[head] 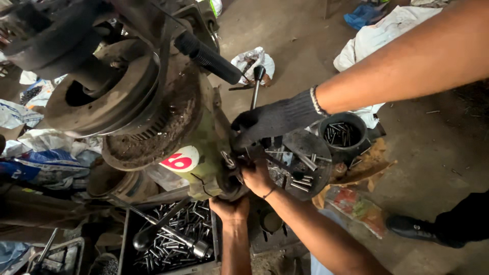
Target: The person sits at a bench drill press in a workshop, picks metal pins from a tray, and operates the drill press lever to drill holes in the parts. They handle a cylindrical chuck attachment, reposition parts on the machine table, and place finished pieces into a metal basin.
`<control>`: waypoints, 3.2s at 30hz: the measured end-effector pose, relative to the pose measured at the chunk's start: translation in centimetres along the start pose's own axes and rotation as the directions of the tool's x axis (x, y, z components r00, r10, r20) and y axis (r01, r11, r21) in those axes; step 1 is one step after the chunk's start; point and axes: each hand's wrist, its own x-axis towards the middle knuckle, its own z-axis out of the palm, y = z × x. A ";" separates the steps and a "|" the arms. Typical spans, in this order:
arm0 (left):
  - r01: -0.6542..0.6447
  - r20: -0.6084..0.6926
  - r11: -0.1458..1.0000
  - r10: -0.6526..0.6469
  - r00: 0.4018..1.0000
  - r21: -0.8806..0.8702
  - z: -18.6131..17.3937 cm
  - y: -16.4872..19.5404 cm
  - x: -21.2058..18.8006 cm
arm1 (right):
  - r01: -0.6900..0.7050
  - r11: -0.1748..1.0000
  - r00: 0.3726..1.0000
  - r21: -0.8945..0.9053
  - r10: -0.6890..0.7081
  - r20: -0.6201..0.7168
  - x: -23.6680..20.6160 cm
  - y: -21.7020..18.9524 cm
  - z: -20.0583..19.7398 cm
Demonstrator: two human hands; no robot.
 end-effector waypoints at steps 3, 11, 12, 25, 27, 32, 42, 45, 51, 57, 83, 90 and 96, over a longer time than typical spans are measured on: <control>0.035 0.002 0.999 -0.034 0.999 -0.031 0.1 0.0 0.0 | -0.120 0.982 0.991 0.146 0.128 -0.044 0.1 -0.7 0.1; 0.012 0.040 0.999 -0.010 0.999 -0.052 0.3 0.0 -0.2 | 0.034 0.997 0.993 -0.072 -0.025 0.118 -0.1 -0.2 -2.1; 0.021 0.025 0.998 -0.019 1.000 -0.060 0.4 0.0 -0.2 | 0.077 0.995 0.994 -0.069 -0.071 0.087 -0.1 0.2 -1.7; 0.014 0.003 0.996 -0.014 1.000 -0.090 1.7 0.2 -0.8 | 0.327 0.562 0.942 -0.760 -0.128 0.311 0.3 1.5 -3.6; 0.002 0.020 0.990 0.001 1.000 -0.142 1.3 0.6 -0.8 | 0.165 0.729 0.971 -0.664 0.000 0.241 -0.1 2.3 -2.7; 0.036 0.067 0.989 -0.027 0.997 -0.146 0.6 0.9 -0.9 | 0.058 0.986 0.997 -0.155 -0.064 -0.037 -0.8 2.4 -0.6; -0.011 0.042 0.993 0.016 0.999 -0.117 -0.6 0.3 -0.1 | 0.287 0.887 0.955 -0.362 -0.235 0.181 -0.4 2.6 -2.5; 0.032 0.021 0.991 -0.030 0.999 -0.129 -0.7 0.3 -0.2 | 0.075 0.977 0.996 -0.198 -0.082 -0.027 -0.5 3.1 -1.3; 0.014 0.059 0.994 -0.008 0.998 -0.113 -1.0 0.3 -0.1 | -0.116 0.943 0.990 0.310 0.083 0.116 -0.9 4.1 -1.8; 0.022 -0.008 0.996 -0.023 1.000 -0.089 -1.0 0.2 -0.4 | -0.176 0.984 0.983 0.007 0.175 0.056 -1.8 3.9 -2.3; 0.037 -0.013 0.991 -0.039 0.999 -0.130 -1.4 0.4 -0.1 | 0.266 0.764 0.962 -0.587 -0.175 0.208 -1.2 2.6 -2.7; 0.017 0.024 0.995 -0.014 1.000 -0.094 -1.3 0.3 -0.3 | 0.001 0.984 1.000 -0.176 0.000 0.010 -0.7 3.8 -3.0; 0.016 0.082 0.994 -0.007 0.997 -0.112 -1.3 0.4 0.0 | -0.121 0.978 0.992 0.170 0.116 0.041 -0.6 3.6 -2.0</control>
